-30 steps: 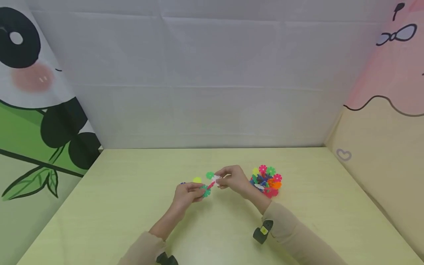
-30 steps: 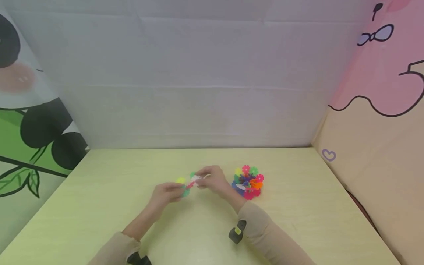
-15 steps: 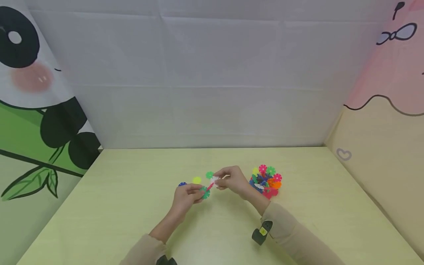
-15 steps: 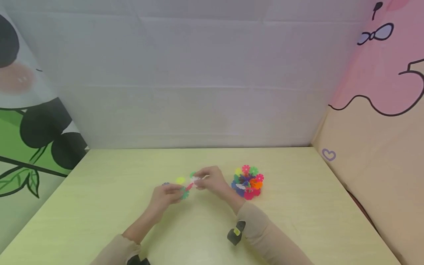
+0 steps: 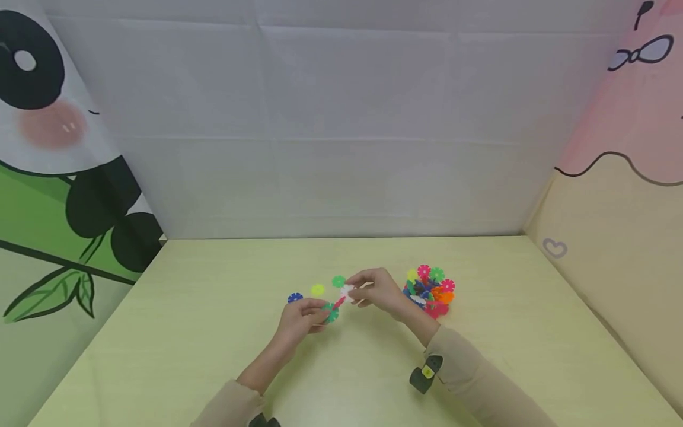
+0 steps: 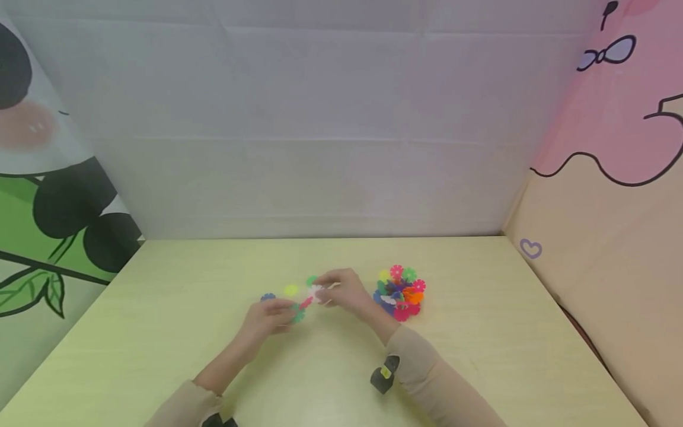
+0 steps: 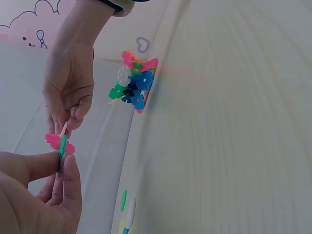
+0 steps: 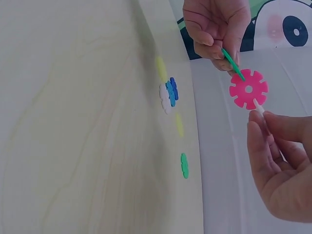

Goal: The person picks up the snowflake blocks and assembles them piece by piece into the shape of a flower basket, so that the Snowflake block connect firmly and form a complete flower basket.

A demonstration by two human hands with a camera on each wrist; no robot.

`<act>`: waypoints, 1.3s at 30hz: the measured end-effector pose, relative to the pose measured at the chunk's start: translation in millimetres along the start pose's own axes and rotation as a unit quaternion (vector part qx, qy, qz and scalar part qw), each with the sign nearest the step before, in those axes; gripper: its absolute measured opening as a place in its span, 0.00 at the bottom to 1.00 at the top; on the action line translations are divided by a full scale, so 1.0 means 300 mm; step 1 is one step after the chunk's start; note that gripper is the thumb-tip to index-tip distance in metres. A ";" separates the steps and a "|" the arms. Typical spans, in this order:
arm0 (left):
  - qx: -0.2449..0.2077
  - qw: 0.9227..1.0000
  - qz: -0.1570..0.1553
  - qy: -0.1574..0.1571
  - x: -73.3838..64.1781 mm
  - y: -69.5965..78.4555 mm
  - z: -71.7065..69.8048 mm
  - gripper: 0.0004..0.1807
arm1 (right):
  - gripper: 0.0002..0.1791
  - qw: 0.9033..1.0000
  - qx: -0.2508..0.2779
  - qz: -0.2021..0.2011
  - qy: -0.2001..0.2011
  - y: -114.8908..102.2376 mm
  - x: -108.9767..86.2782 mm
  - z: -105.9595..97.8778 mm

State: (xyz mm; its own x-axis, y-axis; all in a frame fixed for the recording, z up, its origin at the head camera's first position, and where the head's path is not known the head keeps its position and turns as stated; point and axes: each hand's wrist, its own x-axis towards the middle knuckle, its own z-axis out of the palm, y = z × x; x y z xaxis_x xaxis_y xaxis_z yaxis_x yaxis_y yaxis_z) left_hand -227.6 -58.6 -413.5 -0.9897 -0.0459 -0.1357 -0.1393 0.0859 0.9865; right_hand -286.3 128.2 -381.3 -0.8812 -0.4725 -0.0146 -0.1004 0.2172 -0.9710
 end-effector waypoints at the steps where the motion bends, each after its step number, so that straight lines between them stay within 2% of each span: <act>1: 0.000 1.000 0.001 0.000 0.000 0.000 -0.001 0.13 | 0.13 1.000 -0.001 0.000 -0.001 -0.009 -0.004 0.000; 5: -0.004 1.000 0.001 0.005 0.003 -0.006 -0.011 0.12 | 0.14 1.000 -0.001 -0.001 -0.006 -0.013 -0.003 -0.006; 8: -0.012 1.000 -0.004 0.014 0.006 -0.015 -0.029 0.11 | 0.16 1.000 -0.006 0.000 0.004 0.025 0.027 -0.019; 16: -0.026 0.998 -0.003 0.050 0.011 -0.020 -0.098 0.12 | 0.15 0.997 -0.023 0.003 0.075 0.111 0.156 -0.006; 21: -0.030 0.998 -0.007 0.054 0.002 -0.014 -0.128 0.13 | 0.16 0.994 -0.017 0.014 0.110 0.146 0.229 0.026; 27: -0.029 0.998 -0.014 0.062 -0.006 -0.010 -0.139 0.13 | 0.18 0.993 -0.070 0.037 0.083 0.207 0.299 0.045; 30: -0.026 0.997 -0.019 0.063 -0.007 -0.010 -0.141 0.13 | 0.19 0.993 -0.078 0.052 0.076 0.232 0.323 0.048; 33: -0.023 0.997 -0.021 0.064 -0.008 -0.012 -0.142 0.14 | 0.20 0.992 -0.086 0.060 0.064 0.248 0.336 0.049; 39: -0.020 0.998 -0.023 0.063 -0.010 -0.017 -0.144 0.14 | 0.20 0.988 -0.133 0.064 0.047 0.250 0.335 0.054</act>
State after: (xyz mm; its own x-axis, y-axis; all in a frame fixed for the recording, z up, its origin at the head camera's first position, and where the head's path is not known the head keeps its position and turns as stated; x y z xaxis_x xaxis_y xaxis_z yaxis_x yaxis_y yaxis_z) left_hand -222.6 -101.8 -414.1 -0.9697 -0.1743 -0.1714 -0.1812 0.0420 0.9825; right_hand -374.8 83.2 -459.6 -0.9323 -0.3478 -0.0991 -0.0921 0.4934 -0.8649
